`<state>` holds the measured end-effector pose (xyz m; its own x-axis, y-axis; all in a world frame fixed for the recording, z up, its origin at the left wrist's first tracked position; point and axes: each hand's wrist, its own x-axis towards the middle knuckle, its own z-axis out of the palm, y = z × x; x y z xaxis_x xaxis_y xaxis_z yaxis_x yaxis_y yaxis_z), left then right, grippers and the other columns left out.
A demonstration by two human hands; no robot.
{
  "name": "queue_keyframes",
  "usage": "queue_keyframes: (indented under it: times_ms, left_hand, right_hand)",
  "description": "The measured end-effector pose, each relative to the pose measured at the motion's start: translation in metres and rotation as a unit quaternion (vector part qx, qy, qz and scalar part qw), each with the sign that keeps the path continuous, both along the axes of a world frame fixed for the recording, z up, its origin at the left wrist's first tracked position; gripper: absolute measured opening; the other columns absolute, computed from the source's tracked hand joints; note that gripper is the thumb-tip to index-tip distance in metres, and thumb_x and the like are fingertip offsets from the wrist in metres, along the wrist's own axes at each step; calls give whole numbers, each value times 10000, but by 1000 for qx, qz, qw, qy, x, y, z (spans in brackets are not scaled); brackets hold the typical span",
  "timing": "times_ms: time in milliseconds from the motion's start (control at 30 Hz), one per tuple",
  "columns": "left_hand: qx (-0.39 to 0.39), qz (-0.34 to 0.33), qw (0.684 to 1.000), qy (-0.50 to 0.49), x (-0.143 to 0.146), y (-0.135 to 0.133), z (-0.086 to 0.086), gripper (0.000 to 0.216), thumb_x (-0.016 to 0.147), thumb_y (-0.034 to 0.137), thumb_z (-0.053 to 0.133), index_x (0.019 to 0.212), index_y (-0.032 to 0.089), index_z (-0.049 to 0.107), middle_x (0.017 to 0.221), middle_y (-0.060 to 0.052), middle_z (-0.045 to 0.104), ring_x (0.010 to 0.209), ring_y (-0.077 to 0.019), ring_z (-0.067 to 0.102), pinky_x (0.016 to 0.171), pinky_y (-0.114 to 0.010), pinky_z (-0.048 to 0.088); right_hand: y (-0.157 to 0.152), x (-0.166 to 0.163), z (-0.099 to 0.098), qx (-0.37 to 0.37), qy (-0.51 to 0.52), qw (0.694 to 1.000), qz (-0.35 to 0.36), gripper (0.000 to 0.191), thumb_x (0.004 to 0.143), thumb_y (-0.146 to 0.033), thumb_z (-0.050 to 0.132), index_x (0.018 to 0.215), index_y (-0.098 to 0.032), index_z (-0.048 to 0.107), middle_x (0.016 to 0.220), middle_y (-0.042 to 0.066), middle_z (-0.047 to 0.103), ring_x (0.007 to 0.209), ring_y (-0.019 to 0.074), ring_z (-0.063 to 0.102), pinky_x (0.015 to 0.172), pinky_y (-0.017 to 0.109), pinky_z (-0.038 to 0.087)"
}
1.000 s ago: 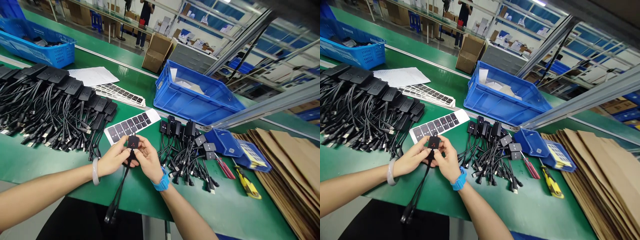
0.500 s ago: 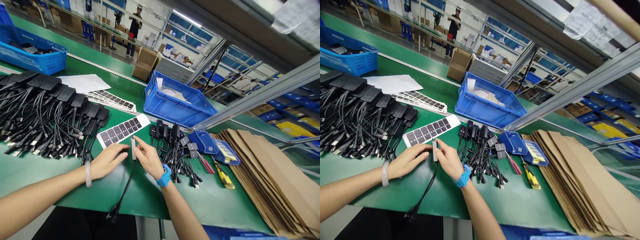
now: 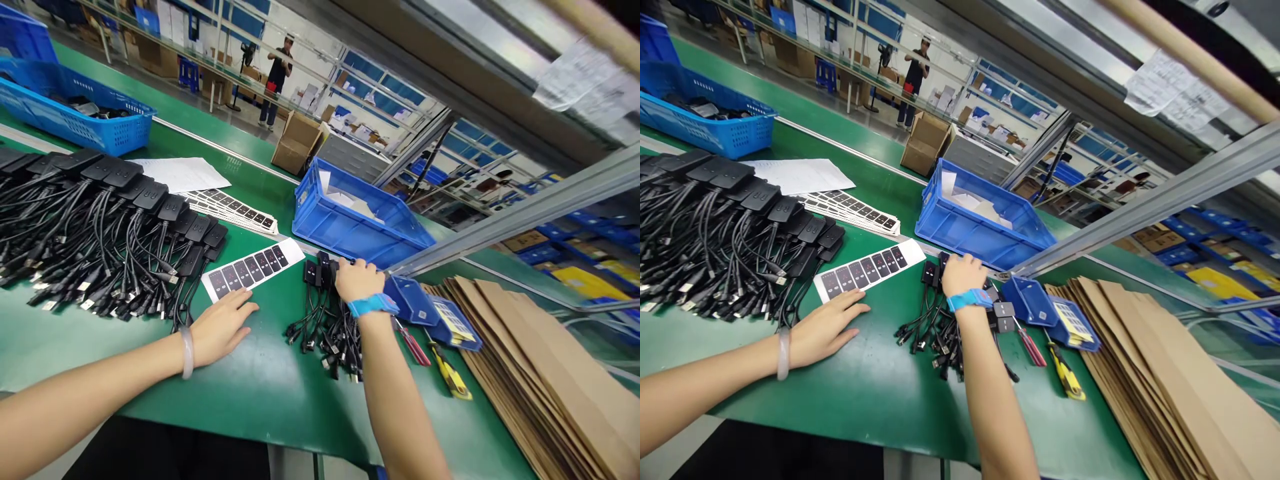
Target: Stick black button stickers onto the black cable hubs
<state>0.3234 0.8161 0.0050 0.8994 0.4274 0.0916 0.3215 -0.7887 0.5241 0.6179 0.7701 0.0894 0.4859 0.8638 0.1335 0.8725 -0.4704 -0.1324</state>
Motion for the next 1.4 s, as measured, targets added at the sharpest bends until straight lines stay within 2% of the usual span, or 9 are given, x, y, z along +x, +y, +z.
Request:
queue_keyframes:
  times_ms: [200, 400, 567, 667, 833, 967, 1133, 1300, 1400]
  left_hand:
    - [31, -5, 999, 5, 3, -3, 1, 395, 903, 143, 508, 1297, 117, 517, 1418, -211, 433, 1376, -354, 366, 1142, -528, 353]
    - [39, 0, 999, -3, 4, -3, -6, 411, 892, 122, 496, 1302, 113, 490, 1416, -217, 432, 1377, -345, 367, 1143, -520, 348]
    - [19, -1, 999, -26, 7, -6, -9, 397, 884, 126, 484, 1282, 118, 479, 1413, -210, 433, 1376, -344, 366, 1139, -525, 339]
    - [24, 12, 998, -49, 5, 3, 8, 368, 870, 135, 510, 1237, 149, 507, 1342, -178, 487, 1314, -328, 436, 1085, -482, 408]
    - [85, 227, 969, -35, -17, 42, 54, 177, 910, 213, 473, 1014, 139, 596, 964, -172, 587, 962, -337, 569, 835, -464, 498]
    - [167, 309, 929, 115, -31, 59, 65, 313, 867, 360, 600, 892, 52, 644, 917, -240, 574, 927, -411, 547, 735, -466, 470]
    - [180, 294, 921, 182, -30, 52, 70, 265, 894, 161, 428, 827, 47, 658, 873, -233, 619, 895, -380, 614, 666, -391, 457]
    - [137, 335, 927, 98, -33, 53, 76, 288, 934, 326, 408, 1007, 94, 562, 648, -94, 601, 673, -311, 646, 592, -332, 432]
    - [-25, 268, 961, -68, -32, 51, 71, 289, 890, 406, 527, 1054, 169, 514, 693, -20, 603, 622, -205, 615, 594, -276, 430]
  right_hand:
    - [78, -18, -43, 20, 78, 988, 128, 268, 876, -191, 548, 1078, -210, 722, 967, 86, 674, 915, 209, 617, 892, 317, 440]
    - [112, -11, -79, 86, 159, 974, 137, 76, 775, -209, 666, 782, -177, 735, 822, 51, 675, 764, 173, 597, 780, 279, 461]
    - [99, 10, -66, 217, 212, 950, 80, 230, 815, -373, 598, 815, -156, 672, 765, 46, 663, 744, 174, 570, 725, 289, 469]
    - [81, 6, -51, 300, 242, 921, 49, 348, 868, -457, 490, 933, -137, 610, 808, 50, 624, 725, 161, 549, 645, 278, 476]
    - [36, -40, -34, 418, 379, 824, 48, 333, 820, -527, 591, 889, -203, 558, 758, -7, 535, 682, 136, 543, 555, 235, 455]
    - [6, -77, -35, 410, 458, 787, 52, 282, 819, -482, 647, 860, -216, 562, 728, -27, 515, 624, 108, 511, 542, 222, 436]
    - [-5, -89, -47, 383, 493, 779, 60, 236, 853, -435, 635, 905, -215, 568, 756, -33, 519, 596, 88, 490, 553, 222, 436]
    - [-9, -95, -47, 379, 536, 750, 76, 194, 865, -411, 624, 918, -232, 568, 772, -33, 507, 619, 93, 488, 534, 214, 430]
    - [-13, -101, -42, 377, 567, 728, 78, 175, 861, -397, 626, 899, -237, 566, 745, -41, 491, 576, 86, 470, 505, 215, 408]
